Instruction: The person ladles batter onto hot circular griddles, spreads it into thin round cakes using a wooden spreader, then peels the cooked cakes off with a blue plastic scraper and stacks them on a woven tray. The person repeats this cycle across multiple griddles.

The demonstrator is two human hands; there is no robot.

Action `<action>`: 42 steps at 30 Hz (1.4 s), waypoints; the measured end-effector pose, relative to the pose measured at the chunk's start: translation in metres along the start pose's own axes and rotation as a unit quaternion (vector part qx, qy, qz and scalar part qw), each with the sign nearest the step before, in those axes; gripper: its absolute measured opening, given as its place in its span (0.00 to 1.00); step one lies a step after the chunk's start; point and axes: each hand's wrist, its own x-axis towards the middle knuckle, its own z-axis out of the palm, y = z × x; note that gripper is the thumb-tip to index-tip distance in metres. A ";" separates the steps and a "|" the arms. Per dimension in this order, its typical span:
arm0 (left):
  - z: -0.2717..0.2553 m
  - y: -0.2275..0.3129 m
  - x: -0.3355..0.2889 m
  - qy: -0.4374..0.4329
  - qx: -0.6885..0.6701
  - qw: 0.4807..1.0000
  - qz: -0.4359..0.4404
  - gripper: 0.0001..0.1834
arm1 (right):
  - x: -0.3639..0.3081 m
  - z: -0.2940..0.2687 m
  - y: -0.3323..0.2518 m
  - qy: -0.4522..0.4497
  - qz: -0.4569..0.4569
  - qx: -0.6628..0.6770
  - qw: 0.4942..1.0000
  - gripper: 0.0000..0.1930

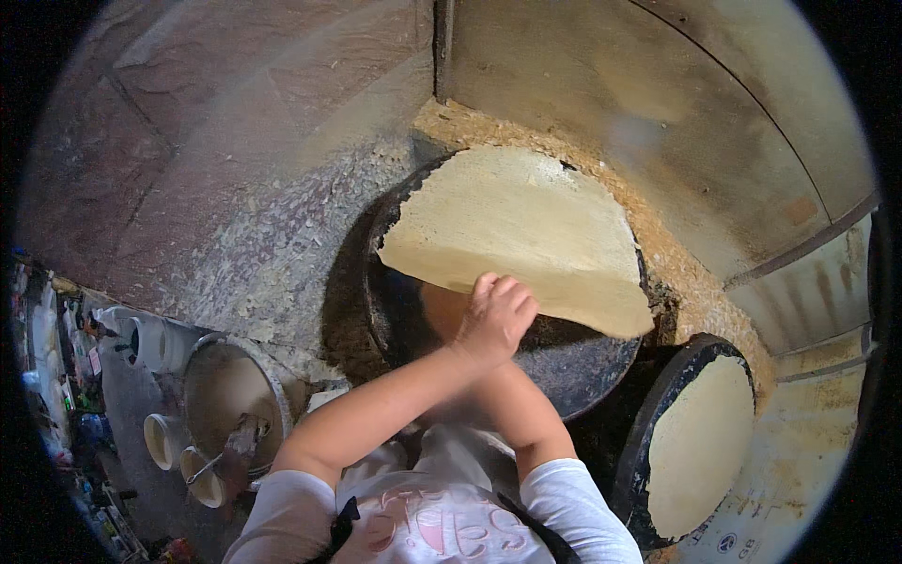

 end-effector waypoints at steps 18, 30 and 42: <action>-0.020 -0.026 0.043 0.012 -0.046 0.997 -0.054 0.06 | 0.008 -0.065 0.201 -0.002 0.015 -0.084 0.996 0.27; -0.026 0.008 0.067 -0.026 0.025 0.998 0.058 0.05 | 0.050 0.001 0.101 0.017 0.044 -0.022 0.999 0.24; -0.024 -0.022 0.062 -0.083 -0.023 0.996 -0.003 0.02 | -0.112 -0.158 0.170 -0.066 0.083 0.012 0.994 0.30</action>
